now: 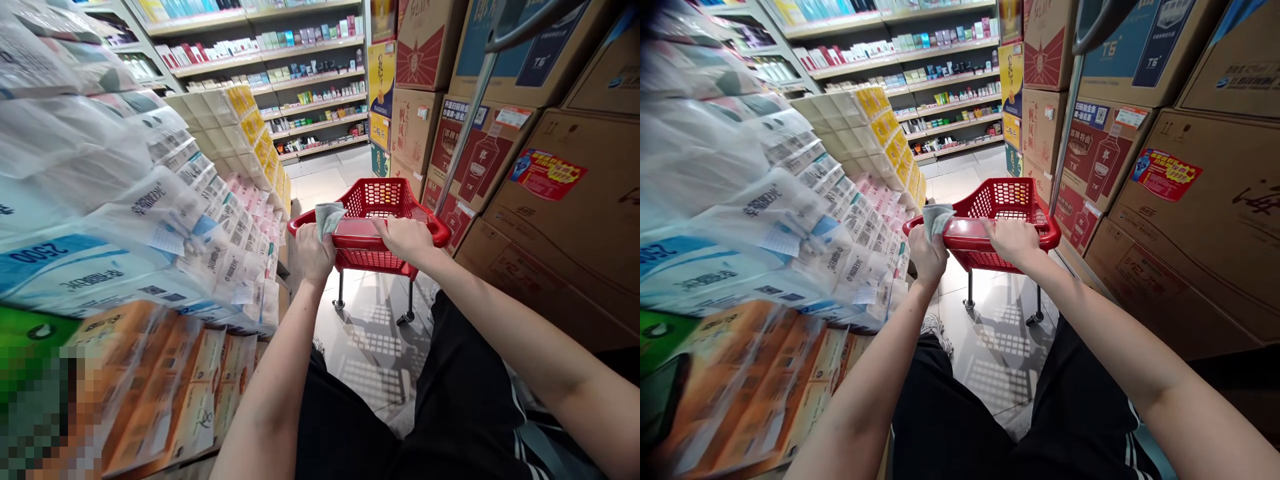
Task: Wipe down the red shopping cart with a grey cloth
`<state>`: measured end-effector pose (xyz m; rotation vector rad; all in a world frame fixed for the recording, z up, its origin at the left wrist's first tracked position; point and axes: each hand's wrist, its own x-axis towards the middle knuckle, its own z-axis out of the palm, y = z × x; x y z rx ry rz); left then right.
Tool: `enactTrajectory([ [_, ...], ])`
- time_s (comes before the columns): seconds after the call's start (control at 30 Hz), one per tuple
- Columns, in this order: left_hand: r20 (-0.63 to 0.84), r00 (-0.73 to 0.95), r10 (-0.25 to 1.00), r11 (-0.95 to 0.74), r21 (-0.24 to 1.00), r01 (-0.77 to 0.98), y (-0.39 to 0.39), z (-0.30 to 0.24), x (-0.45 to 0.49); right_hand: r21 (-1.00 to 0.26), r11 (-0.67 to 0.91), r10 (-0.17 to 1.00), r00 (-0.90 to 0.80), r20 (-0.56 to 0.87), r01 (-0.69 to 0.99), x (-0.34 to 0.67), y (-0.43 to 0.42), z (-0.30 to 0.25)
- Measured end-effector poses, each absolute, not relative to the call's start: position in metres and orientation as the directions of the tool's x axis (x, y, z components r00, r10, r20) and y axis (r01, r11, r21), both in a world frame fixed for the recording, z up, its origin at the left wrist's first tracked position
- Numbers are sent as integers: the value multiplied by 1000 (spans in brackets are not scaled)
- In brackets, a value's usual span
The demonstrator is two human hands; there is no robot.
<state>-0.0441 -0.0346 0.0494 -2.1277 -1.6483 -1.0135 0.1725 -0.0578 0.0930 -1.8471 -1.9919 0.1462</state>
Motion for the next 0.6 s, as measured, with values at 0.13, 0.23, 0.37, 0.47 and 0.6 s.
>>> enactTrajectory([
  [0.13, 687, 185, 703, -403, 170, 899, -29, 46, -46, -379, 94, 982, -23, 186, 921, 177, -46, 98],
  [0.23, 622, 285, 729, -459, 135, 878, -17, 54, -54, -390, 134, 975, -51, 217, 911, 181, -45, 96],
  [0.37, 556, 348, 755, -479, 104, 872, -1, 69, -74, -361, 158, 969, -73, 237, 919, 182, -42, 94],
  [0.47, 529, 300, 794, -433, 144, 890, 7, 77, -88, -352, 171, 964, -83, 252, 920, 180, -38, 93],
  [0.6, 503, 250, 828, -381, 176, 908, 6, 81, -89, -387, 181, 955, -68, 288, 904, 178, -34, 91],
])
